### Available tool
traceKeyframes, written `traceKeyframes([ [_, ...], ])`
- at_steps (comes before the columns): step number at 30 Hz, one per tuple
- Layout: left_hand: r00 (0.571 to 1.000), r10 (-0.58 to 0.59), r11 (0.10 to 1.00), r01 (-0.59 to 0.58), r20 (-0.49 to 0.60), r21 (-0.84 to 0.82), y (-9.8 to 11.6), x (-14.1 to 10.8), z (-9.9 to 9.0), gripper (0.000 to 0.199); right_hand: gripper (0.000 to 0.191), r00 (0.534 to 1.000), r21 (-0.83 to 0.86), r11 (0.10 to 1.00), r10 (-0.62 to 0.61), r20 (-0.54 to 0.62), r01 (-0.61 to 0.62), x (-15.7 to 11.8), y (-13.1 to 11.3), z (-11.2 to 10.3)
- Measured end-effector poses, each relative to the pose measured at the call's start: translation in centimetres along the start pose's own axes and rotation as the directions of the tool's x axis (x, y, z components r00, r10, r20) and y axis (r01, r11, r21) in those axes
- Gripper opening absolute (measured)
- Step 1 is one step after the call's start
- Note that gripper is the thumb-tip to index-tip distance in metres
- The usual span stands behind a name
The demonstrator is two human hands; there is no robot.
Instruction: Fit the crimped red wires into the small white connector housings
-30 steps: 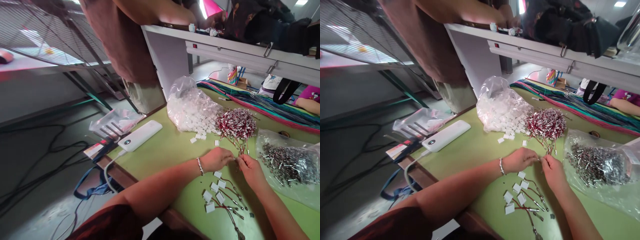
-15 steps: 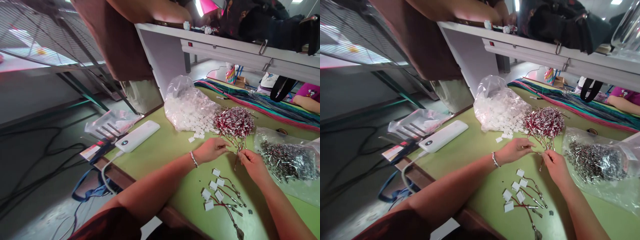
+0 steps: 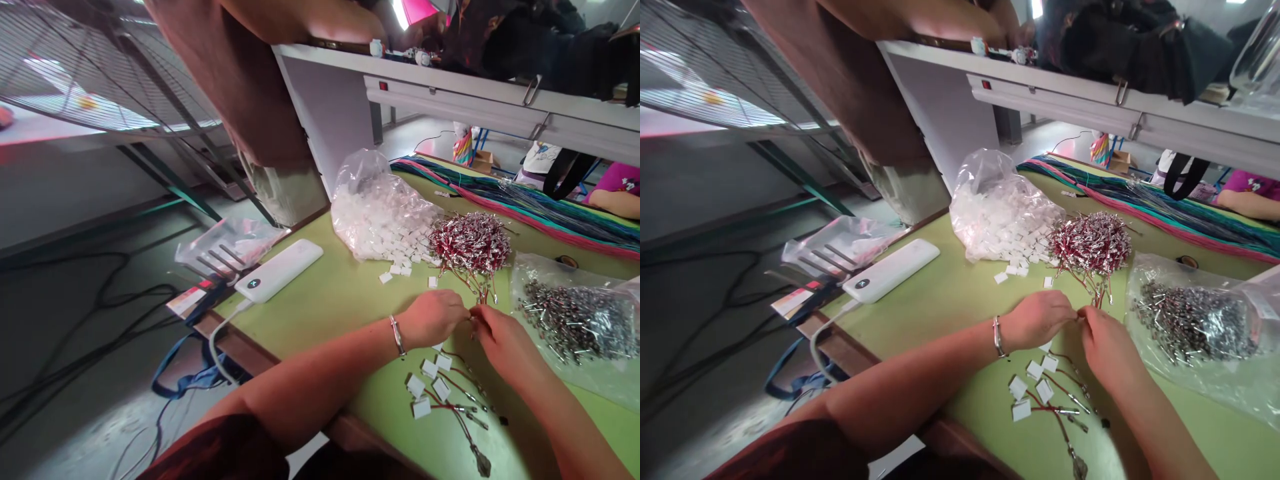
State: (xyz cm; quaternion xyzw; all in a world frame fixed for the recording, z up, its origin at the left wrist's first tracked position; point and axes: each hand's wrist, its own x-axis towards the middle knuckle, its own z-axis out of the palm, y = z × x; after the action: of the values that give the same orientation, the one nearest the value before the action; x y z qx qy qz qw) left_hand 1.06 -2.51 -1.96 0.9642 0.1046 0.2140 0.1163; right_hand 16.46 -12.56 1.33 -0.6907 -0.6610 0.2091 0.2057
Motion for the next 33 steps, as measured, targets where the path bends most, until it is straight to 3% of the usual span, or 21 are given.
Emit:
traceKeyframes([
  [3,1.0,-0.009,0.999,0.009,-0.009,-0.032,0.1,-0.1,0.0,0.022,0.028,0.998,0.016,0.998,0.054,0.033,-0.054,0.1,0.4,0.5],
  [6,0.996,-0.088,0.977,0.09,0.019,-0.191,-0.1,0.1,-0.5,0.017,0.031,0.998,-0.059,0.997,0.048,0.04,-0.045,0.2,0.7,0.7],
  [10,0.966,-0.246,0.83,0.252,0.078,-0.497,-1.6,0.3,-1.8,0.016,0.034,0.999,-0.084,0.996,-0.016,0.037,0.019,0.3,1.0,0.7],
  [12,0.909,-0.416,0.798,0.369,0.008,-0.477,-3.0,0.4,-2.2,0.019,0.034,0.999,-0.054,0.998,0.039,-0.032,-0.04,0.5,1.4,0.8],
  [14,0.806,-0.583,0.787,0.532,-0.097,-0.313,-4.5,0.4,-2.2,0.022,0.032,0.988,0.031,0.993,0.121,-0.093,-0.118,0.8,1.9,0.8],
  [16,0.765,-0.639,0.769,0.629,-0.086,-0.112,-5.4,0.4,-1.9,0.026,0.031,0.983,0.113,0.982,0.162,-0.089,-0.151,1.0,2.2,0.9],
  [20,0.824,-0.566,0.821,0.561,0.03,0.102,-5.1,0.3,-1.0,0.022,0.027,0.984,0.155,0.978,0.156,-0.09,-0.141,1.2,2.4,1.4],
  [23,0.832,-0.553,0.833,0.55,0.048,0.059,-4.0,0.4,-0.8,0.015,0.027,0.971,0.204,0.97,0.166,-0.172,-0.13,1.2,2.3,1.8],
  [26,0.823,-0.567,0.817,0.567,0.033,-0.107,-3.5,0.6,-0.9,0.012,0.025,0.961,0.256,0.96,0.174,-0.215,-0.117,1.2,2.3,1.9],
  [28,0.779,-0.627,0.732,0.596,0.015,-0.33,-3.4,0.8,-1.0,0.014,0.025,0.949,0.257,0.96,0.179,-0.26,-0.111,1.1,2.2,1.8],
  [29,0.738,-0.674,0.642,0.604,0.028,-0.471,-3.5,0.8,-1.1,0.017,0.026,0.944,0.254,0.961,0.178,-0.28,-0.106,1.1,2.1,1.7],
  [31,0.652,-0.748,0.368,0.565,0.127,-0.739,-3.4,1.0,-1.1,0.019,0.029,0.939,0.248,0.964,0.167,-0.3,-0.092,1.0,1.9,1.6],
  [33,0.627,-0.731,0.065,0.456,0.269,-0.887,-3.2,1.0,-1.1,0.014,0.033,0.94,0.235,0.969,0.15,-0.305,-0.078,0.9,1.7,1.5],
])
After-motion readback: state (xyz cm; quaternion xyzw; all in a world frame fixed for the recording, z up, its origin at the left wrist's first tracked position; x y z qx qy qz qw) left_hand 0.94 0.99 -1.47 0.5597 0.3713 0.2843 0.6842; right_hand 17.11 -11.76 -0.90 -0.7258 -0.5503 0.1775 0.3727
